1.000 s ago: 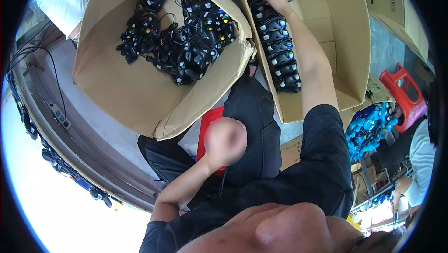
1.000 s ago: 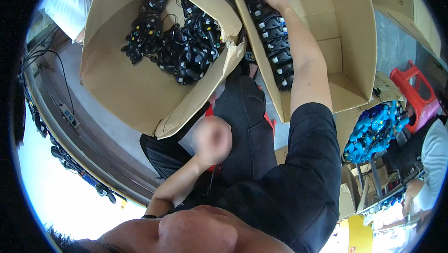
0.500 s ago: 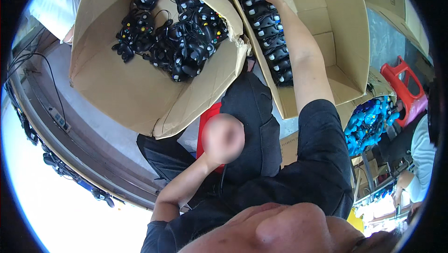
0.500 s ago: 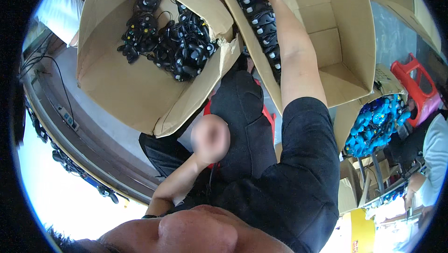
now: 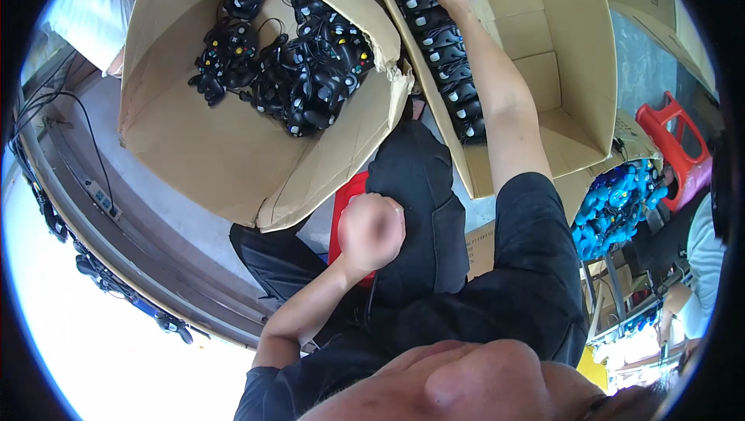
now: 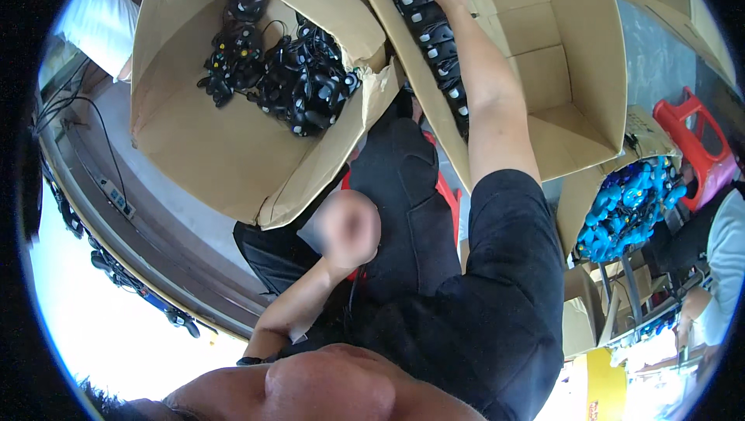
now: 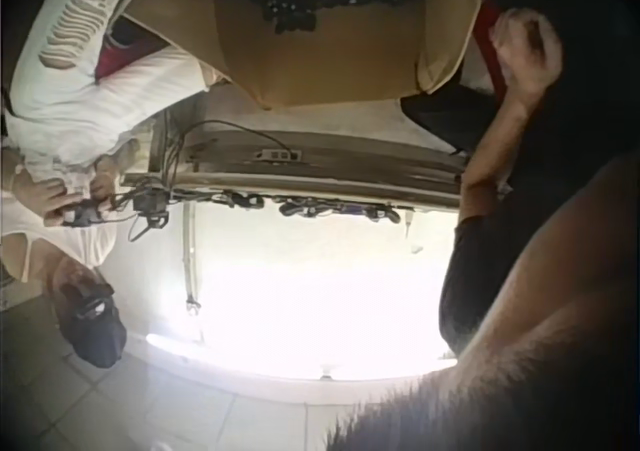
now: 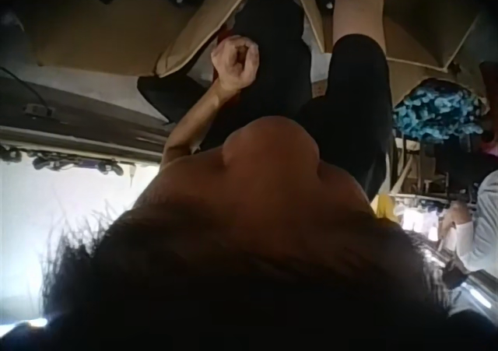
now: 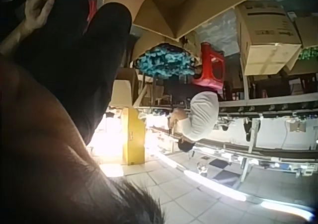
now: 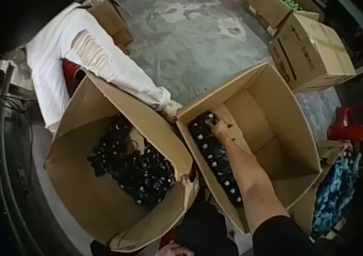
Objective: Inspecting and organizing game controllers by picking them from a bulk box and sorting them into a finished goods container.
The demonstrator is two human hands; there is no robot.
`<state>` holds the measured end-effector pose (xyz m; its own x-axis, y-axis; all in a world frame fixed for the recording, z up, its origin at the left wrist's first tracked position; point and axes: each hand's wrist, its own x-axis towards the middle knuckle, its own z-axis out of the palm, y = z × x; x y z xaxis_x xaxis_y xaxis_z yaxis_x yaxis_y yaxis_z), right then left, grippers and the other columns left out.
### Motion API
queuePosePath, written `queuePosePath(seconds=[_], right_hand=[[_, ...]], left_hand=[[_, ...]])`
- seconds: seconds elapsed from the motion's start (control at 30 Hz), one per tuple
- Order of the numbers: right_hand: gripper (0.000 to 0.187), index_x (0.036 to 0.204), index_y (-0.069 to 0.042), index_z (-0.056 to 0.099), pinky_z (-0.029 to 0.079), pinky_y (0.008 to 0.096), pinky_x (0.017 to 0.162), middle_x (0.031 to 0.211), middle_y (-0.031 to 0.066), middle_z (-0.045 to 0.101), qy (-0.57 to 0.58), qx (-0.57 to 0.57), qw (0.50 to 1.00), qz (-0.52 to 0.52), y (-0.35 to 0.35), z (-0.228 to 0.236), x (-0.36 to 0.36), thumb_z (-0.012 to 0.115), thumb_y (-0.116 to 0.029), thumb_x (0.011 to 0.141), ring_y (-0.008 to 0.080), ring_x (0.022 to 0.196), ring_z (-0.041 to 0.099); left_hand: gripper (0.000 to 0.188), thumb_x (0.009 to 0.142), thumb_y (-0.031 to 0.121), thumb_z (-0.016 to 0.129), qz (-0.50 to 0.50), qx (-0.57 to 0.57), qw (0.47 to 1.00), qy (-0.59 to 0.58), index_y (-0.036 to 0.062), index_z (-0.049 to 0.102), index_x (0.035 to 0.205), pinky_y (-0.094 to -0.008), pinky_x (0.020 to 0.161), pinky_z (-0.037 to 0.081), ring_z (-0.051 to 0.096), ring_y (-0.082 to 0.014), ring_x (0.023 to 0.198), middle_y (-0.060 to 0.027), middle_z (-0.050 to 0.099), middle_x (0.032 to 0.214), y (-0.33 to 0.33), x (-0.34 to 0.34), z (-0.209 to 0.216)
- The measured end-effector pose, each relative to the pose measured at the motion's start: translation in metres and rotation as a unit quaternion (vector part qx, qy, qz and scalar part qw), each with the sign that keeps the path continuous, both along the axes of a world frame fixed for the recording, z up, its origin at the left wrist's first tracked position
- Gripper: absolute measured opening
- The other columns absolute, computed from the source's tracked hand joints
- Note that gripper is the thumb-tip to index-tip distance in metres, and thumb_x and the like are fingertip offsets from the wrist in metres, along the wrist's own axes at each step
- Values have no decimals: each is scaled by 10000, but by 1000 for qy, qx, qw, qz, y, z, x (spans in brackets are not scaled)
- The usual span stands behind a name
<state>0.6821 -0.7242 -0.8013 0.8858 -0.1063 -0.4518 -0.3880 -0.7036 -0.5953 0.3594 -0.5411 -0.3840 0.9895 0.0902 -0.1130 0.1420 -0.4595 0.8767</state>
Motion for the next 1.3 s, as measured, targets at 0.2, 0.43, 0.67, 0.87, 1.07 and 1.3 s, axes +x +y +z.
queuePosePath(seconds=[0.2, 0.43, 0.67, 0.87, 1.07, 1.3], right_hand=[[668, 1536, -71, 458, 471, 466, 1102, 1536, 197, 490, 18, 33, 999, 14, -13, -31, -4, 576, -467, 1012, 385, 1423, 453], [538, 1520, -135, 504, 517, 453, 994, 1418, 191, 607, -170, 123, 975, 77, -35, 97, 5, 439, -451, 1089, 309, 1330, 543], [556, 1529, -117, 503, 457, 372, 1070, 1445, 154, 598, 62, 105, 992, 36, -54, 52, -13, 345, -436, 1102, 270, 1323, 545], [474, 1493, -14, 511, 478, 343, 1057, 1446, 176, 597, 78, 162, 969, -167, -74, 89, -46, 470, -278, 1101, 267, 1285, 609], [692, 1493, 3, 501, 401, 373, 1157, 1506, 198, 530, 277, 192, 917, -213, -60, 166, -75, 319, -543, 1109, 301, 1400, 504], [807, 1591, -6, 346, 260, 459, 1259, 1672, 188, 306, 226, 257, 888, -306, -86, 174, -107, 272, -630, 1084, 321, 1550, 287]], left_hand=[[120, 851, 4, 697, -9, -6, 1000, 8, 62, 597, 883, -321, 496, 369, 406, -172, 422, 9, 382, 507, -1, 1, 2], [72, 951, 27, 656, -3, -9, 1000, -7, 12, 598, 911, -256, 465, 271, 346, -61, 457, 24, 463, 576, 0, -5, -1], [88, 893, -9, 679, 13, -14, 1000, 5, 47, 611, 899, -317, 505, 375, 359, -145, 431, 14, 370, 515, -2, -6, -2], [73, 916, 3, 674, 29, -22, 999, 15, 46, 615, 920, -273, 472, 298, 349, -81, 441, 18, 430, 552, 0, -10, -2], [56, 939, 16, 665, 24, -25, 999, -3, 33, 612, 928, -264, 457, 278, 345, -70, 440, 18, 446, 555, -3, -11, -2], [98, 1014, 68, 614, 27, -27, 998, 44, -7, 617, 951, -210, 543, 350, 447, -29, 589, 17, 574, 708, 0, -15, 3]])
